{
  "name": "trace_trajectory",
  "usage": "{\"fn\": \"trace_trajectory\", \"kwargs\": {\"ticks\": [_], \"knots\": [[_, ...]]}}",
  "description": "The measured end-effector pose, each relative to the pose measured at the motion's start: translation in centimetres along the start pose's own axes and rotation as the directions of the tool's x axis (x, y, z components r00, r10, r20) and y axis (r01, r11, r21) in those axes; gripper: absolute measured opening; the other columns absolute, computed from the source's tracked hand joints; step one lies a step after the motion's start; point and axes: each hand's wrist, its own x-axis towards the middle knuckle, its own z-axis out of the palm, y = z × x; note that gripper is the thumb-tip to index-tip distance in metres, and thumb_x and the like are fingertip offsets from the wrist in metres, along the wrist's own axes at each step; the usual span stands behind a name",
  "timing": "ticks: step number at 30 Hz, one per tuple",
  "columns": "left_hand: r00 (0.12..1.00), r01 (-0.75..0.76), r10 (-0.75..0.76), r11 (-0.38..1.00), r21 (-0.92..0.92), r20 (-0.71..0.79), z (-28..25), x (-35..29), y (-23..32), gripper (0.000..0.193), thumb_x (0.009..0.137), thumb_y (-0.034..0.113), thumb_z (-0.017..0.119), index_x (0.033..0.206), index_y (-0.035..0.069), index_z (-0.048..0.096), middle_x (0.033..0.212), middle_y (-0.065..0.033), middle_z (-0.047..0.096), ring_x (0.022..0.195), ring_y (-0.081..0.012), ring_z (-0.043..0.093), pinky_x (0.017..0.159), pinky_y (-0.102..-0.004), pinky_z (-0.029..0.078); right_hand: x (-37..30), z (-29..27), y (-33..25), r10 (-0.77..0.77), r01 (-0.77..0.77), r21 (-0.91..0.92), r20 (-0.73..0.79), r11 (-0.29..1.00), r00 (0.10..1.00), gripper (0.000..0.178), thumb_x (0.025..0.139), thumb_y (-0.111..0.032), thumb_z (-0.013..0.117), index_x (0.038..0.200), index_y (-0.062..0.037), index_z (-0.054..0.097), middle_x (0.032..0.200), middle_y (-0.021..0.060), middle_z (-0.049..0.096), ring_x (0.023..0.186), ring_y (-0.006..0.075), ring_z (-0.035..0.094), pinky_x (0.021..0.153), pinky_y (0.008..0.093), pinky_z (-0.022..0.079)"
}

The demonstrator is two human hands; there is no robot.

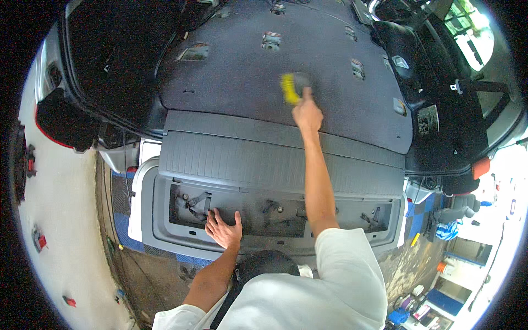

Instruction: The person retrieves a flashlight and walks to a silver car with its trunk open. They repeatedly remove and reinsert a black plastic trim piece and a small yellow connector in the trunk's interior lining, then use a yellow brush to sweep the trunk floor.

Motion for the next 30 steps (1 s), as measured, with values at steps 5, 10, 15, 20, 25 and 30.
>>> {"fn": "trace_trajectory", "kwargs": {"ticks": [5, 10, 15, 20, 25, 30], "knots": [[0.999, -0.022, 0.023, 0.999, 0.032, -0.030, 0.2, 0.2, 0.2, 0.087, 0.080, 0.062, 0.071, 0.142, 0.003, 0.058, 0.148, -0.0223, 0.053, 0.136, -0.0374, 0.048, 0.120, -0.0523, 0.028, -8.2, 6.8, -7.4, -0.341, 0.365, 0.016, 0.394, 0.931, 0.853, 0.039, 0.086, -0.016, 0.066, 0.125, -0.0134, 0.070, 0.103, 0.0172, 0.075, 0.093, 0.0396, 0.073, 0.082, 0.0516, 0.057], [0.999, -0.028, 0.031, 0.998, 0.050, -0.044, 0.3, 0.0, 0.3, 0.086, 0.080, 0.063, 0.072, 0.139, 0.002, 0.061, 0.145, -0.0222, 0.056, 0.134, -0.0361, 0.050, 0.119, -0.0524, 0.029, -24.9, 6.0, -15.1, -0.885, 0.398, 0.809, 0.465, 0.433, 0.018, 0.051, 0.098, -0.023, 0.067, 0.149, -0.0243, 0.059, 0.086, 0.0193, 0.074, 0.076, 0.0322, 0.071, 0.075, 0.0452, 0.053], [1.000, -0.016, 0.017, 0.999, 0.051, -0.020, 0.4, 0.0, 0.0, 0.087, 0.079, 0.064, 0.071, 0.141, 0.004, 0.060, 0.148, -0.0203, 0.054, 0.137, -0.0349, 0.048, 0.120, -0.0514, 0.028, -19.4, 1.5, -9.4, -0.897, 0.244, 0.914, 0.213, 0.323, 0.388, 0.047, 0.101, -0.013, 0.062, 0.148, -0.0095, 0.057, 0.149, 0.0185, 0.058, 0.137, 0.0268, 0.057, 0.114, 0.0402, 0.045], [0.999, 0.033, -0.033, 0.999, 0.004, 0.015, 0.1, 0.1, 0.3, 0.086, 0.080, 0.063, 0.070, 0.142, 0.004, 0.060, 0.149, -0.0192, 0.053, 0.141, -0.0328, 0.045, 0.122, -0.0503, 0.026, -7.4, -1.5, 0.3, -0.101, 0.094, 0.174, 0.036, 0.980, 0.994, 0.050, 0.105, -0.026, 0.049, 0.152, -0.0066, 0.049, 0.117, 0.0222, 0.074, 0.104, 0.0398, 0.073, 0.091, 0.0516, 0.054], [1.000, 0.025, -0.026, 0.999, 0.023, 0.008, -0.2, 0.1, 0.5, 0.086, 0.080, 0.063, 0.070, 0.142, 0.004, 0.060, 0.149, -0.0201, 0.053, 0.141, -0.0327, 0.045, 0.121, -0.0503, 0.026, -13.9, 6.5, -4.7, -0.103, 0.056, 0.255, 0.175, 0.965, 0.979, 0.066, 0.089, -0.007, 0.062, 0.153, -0.0058, 0.047, 0.117, 0.0228, 0.073, 0.103, 0.0418, 0.072, 0.090, 0.0512, 0.056], [1.000, 0.017, -0.017, 1.000, -0.001, -0.006, -0.1, 0.7, 0.8, 0.085, 0.080, 0.062, 0.071, 0.141, 0.004, 0.060, 0.148, -0.0217, 0.054, 0.139, -0.0352, 0.047, 0.121, -0.0510, 0.026, -21.2, 5.7, -11.1, -0.822, 0.101, 0.856, 0.445, 0.507, 0.357, 0.057, 0.099, -0.008, 0.065, 0.154, -0.0090, 0.050, 0.151, 0.0108, 0.059, 0.128, 0.0209, 0.061, 0.110, 0.0328, 0.044]]}}
